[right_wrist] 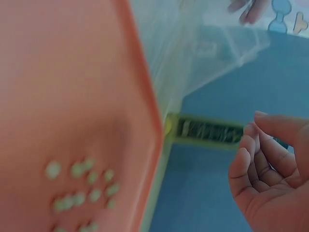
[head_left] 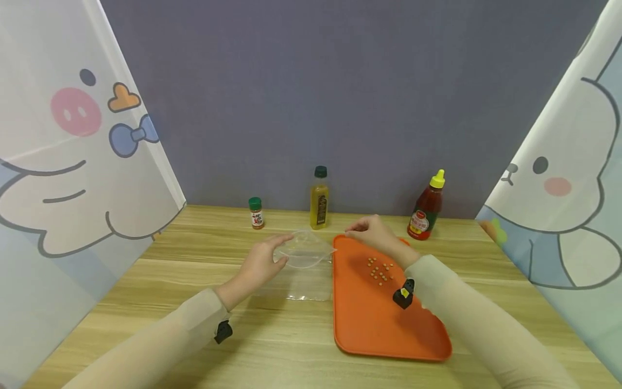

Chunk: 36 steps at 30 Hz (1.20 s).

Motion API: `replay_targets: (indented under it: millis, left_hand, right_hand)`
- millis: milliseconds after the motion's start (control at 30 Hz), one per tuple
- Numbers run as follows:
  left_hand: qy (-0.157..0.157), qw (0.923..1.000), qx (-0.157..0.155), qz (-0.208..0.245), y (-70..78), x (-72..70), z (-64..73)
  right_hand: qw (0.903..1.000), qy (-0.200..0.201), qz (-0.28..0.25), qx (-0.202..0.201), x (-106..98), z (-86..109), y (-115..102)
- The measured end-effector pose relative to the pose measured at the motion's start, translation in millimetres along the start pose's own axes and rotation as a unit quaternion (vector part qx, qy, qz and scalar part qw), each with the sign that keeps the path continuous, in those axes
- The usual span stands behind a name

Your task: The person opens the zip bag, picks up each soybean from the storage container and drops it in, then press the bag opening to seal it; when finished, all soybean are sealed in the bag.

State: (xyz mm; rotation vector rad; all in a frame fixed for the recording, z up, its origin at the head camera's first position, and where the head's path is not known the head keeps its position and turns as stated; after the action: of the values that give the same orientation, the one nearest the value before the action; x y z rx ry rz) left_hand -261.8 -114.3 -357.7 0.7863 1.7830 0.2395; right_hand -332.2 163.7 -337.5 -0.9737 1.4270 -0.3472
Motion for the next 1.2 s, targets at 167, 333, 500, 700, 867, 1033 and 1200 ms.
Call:
replay_targets:
  millis: [167, 333, 500, 700, 867, 1033, 1200]
  left_hand:
    - [-0.006, 1.0, 0.006, -0.005, 0.6, -0.6, 0.7]
    - [-0.009, 0.9998, 0.016, -0.009, -1.2, 0.4, 0.9]
    - [-0.007, 0.9992, 0.034, -0.018, -1.9, 0.9, 1.1]
    - [-0.007, 0.9977, 0.059, -0.033, -2.4, 0.8, 0.3]
    - [-0.017, 0.9975, 0.061, -0.031, -4.8, -0.4, -0.2]
    - [-0.02, 0.9975, 0.061, -0.03, -7.8, -0.6, 0.7]
    - [-0.019, 0.9977, 0.058, -0.028, -9.3, 0.0, 0.4]
  right_hand:
    - [0.9995, -0.019, 0.024, 0.01, -8, 5.7, 23]
    - [0.9984, -0.04, 0.037, 0.012, -14, 11.0, 42]
    - [0.9982, -0.055, 0.019, 0.012, -17, 12.1, 63]
    - [0.9958, -0.081, 0.009, 0.042, -19, 14.9, 81]
    - [0.9933, -0.091, 0.014, 0.07, -17, 18.6, 85]
    - [0.9936, -0.085, 0.037, 0.065, -14, 19.7, 83]
    - [0.9939, -0.067, 0.061, 0.062, -10, 18.3, 84]
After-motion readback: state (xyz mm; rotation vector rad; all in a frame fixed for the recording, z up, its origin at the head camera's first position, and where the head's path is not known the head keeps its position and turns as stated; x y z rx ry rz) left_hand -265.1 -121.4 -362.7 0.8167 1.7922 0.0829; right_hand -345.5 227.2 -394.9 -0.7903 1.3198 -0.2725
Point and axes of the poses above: each hand's wrist, its own z-axis away from the middle knuckle, its own x-axis out of the palm, y = z × x, the point moved 2 cm from there along -z, towards the middle knuckle, and after that the axes turned 3 degrees about -x, right-handed, at the moved point
